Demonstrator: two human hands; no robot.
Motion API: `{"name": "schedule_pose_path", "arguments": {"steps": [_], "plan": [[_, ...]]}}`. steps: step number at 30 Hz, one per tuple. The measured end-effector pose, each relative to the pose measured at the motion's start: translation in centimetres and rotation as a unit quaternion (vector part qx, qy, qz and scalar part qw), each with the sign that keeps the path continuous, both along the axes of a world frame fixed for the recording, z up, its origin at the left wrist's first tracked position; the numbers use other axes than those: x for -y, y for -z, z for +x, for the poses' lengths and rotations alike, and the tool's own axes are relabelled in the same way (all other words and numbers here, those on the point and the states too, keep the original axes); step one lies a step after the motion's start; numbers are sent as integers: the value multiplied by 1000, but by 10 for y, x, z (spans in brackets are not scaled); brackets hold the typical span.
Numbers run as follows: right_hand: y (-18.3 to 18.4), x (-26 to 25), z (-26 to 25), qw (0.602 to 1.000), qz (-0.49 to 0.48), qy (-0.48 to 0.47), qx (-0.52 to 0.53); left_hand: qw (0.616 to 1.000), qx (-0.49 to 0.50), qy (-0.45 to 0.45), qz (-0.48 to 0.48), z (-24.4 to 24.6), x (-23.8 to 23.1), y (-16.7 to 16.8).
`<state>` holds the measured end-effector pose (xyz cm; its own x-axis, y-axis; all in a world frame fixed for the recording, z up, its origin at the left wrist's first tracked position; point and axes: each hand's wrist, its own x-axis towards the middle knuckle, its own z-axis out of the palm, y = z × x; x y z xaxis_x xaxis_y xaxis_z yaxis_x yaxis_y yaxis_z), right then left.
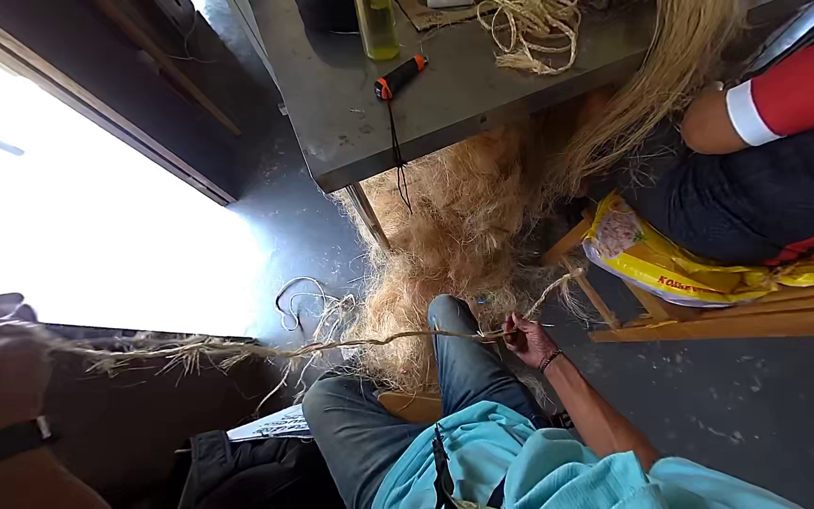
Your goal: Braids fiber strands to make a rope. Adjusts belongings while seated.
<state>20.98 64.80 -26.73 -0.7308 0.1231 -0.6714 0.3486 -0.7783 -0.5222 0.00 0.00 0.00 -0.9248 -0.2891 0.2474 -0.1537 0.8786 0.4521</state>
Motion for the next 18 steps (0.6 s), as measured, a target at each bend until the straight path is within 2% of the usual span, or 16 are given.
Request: {"name": "schedule_pose_path", "arguments": {"steps": [2,3,4,6,7,9,10,12,13,15,18], "plan": [[-13,11,-8,1000,-5,19,-25,982,128,-24,-135,-1,-6,17],[-20,18,-12,999,1,13,-41,969,135,-10,-205,-2,5,41],[-27,26,-17,998,14,-1,-58,964,103,42,-242,-1,10,61],[-38,48,-25,994,52,-48,-77,968,194,47,-151,17,-55,52],[-42,61,-29,990,71,-83,-86,974,189,67,-102,32,-95,53],[-49,87,-36,971,123,-170,-116,976,145,162,27,59,-169,71],[-53,99,-38,954,156,-220,-131,956,167,216,102,72,-205,80],[-64,123,-40,917,215,-303,-147,892,233,325,209,90,-263,107],[-66,132,-40,901,232,-328,-164,867,256,363,226,98,-287,119],[-64,147,-39,885,228,-344,-217,854,265,384,231,114,-323,140],[-63,156,-36,885,228,-345,-214,894,212,327,220,138,-351,165]]}}
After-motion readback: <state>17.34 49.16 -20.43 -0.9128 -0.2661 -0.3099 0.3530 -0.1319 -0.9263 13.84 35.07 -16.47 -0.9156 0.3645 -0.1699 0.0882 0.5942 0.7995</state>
